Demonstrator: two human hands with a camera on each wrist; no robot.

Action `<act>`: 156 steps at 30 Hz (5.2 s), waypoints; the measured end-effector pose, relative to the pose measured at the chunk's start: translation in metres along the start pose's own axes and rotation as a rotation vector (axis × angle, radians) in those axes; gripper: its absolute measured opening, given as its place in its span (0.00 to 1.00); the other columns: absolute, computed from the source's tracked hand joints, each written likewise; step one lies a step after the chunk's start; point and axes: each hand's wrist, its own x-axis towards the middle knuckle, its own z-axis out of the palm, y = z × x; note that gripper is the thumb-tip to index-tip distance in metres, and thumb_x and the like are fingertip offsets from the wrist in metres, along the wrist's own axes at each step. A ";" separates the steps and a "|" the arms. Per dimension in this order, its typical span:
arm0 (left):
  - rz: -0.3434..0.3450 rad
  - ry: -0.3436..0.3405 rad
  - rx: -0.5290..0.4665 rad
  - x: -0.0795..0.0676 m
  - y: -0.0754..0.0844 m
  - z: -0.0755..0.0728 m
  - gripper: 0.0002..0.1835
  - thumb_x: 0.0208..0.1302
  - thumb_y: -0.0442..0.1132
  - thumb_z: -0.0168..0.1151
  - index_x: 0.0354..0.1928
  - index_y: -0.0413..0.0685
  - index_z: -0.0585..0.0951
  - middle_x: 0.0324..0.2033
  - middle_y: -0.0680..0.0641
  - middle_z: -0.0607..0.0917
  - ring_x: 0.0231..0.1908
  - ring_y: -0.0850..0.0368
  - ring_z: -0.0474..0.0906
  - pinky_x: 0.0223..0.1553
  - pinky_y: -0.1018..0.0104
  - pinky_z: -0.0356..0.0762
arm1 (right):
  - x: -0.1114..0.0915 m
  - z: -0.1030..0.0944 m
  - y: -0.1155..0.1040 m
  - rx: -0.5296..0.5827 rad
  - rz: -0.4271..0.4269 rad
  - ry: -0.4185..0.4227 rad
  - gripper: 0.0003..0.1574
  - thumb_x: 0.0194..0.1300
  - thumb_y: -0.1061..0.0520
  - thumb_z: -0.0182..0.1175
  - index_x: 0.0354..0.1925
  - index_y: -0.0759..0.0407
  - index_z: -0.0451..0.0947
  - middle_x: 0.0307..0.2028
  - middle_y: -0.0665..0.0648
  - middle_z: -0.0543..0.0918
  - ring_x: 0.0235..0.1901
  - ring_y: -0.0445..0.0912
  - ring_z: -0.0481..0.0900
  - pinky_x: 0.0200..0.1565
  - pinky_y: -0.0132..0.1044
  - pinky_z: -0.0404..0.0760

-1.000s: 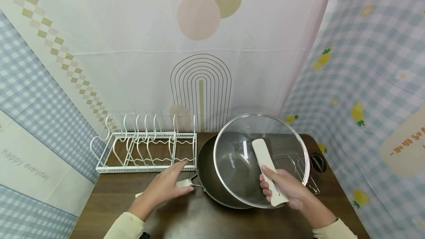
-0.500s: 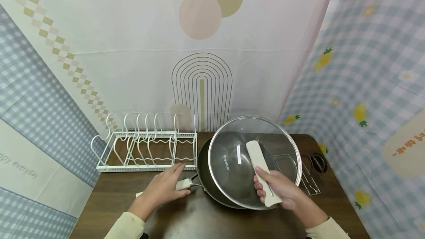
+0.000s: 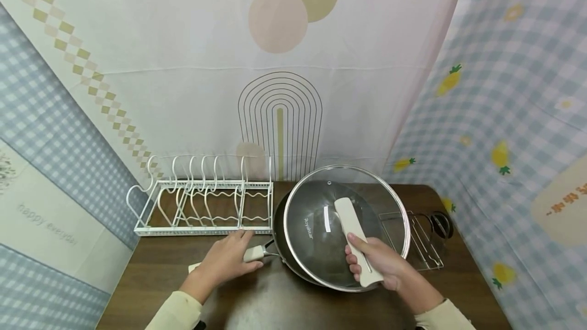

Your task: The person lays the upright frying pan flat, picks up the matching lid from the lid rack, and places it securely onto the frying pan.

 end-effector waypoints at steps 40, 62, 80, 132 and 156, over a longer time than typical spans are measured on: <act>-0.045 -0.016 0.108 -0.006 0.015 0.015 0.31 0.53 0.65 0.74 0.41 0.47 0.75 0.25 0.47 0.83 0.23 0.47 0.81 0.23 0.51 0.78 | 0.035 -0.004 0.015 0.092 0.033 -0.044 0.25 0.82 0.39 0.45 0.35 0.54 0.73 0.23 0.44 0.74 0.20 0.34 0.73 0.25 0.28 0.81; 0.053 0.121 0.238 -0.008 0.014 0.022 0.28 0.57 0.60 0.75 0.35 0.46 0.71 0.21 0.47 0.80 0.19 0.46 0.79 0.18 0.52 0.75 | 0.049 -0.008 0.020 0.132 0.050 -0.060 0.25 0.82 0.40 0.45 0.35 0.55 0.72 0.23 0.44 0.74 0.20 0.34 0.71 0.25 0.28 0.81; 0.079 0.168 0.292 -0.006 0.011 0.027 0.27 0.58 0.61 0.73 0.33 0.46 0.72 0.20 0.47 0.80 0.18 0.47 0.80 0.16 0.53 0.74 | 0.054 -0.005 0.019 0.159 0.063 -0.063 0.25 0.84 0.41 0.43 0.34 0.54 0.73 0.23 0.44 0.73 0.20 0.34 0.71 0.25 0.28 0.80; 0.117 0.215 0.319 -0.006 0.015 0.024 0.28 0.57 0.62 0.72 0.31 0.46 0.72 0.17 0.48 0.78 0.15 0.47 0.78 0.15 0.53 0.73 | 0.057 0.000 0.025 0.173 0.068 -0.038 0.27 0.82 0.38 0.43 0.35 0.54 0.72 0.24 0.44 0.74 0.20 0.33 0.72 0.26 0.27 0.80; 0.100 0.166 0.293 -0.007 0.012 0.024 0.26 0.59 0.61 0.71 0.30 0.47 0.72 0.16 0.49 0.77 0.15 0.47 0.77 0.15 0.53 0.73 | 0.060 -0.001 0.027 0.179 0.060 -0.078 0.27 0.82 0.37 0.42 0.36 0.54 0.73 0.24 0.44 0.75 0.21 0.34 0.73 0.27 0.28 0.81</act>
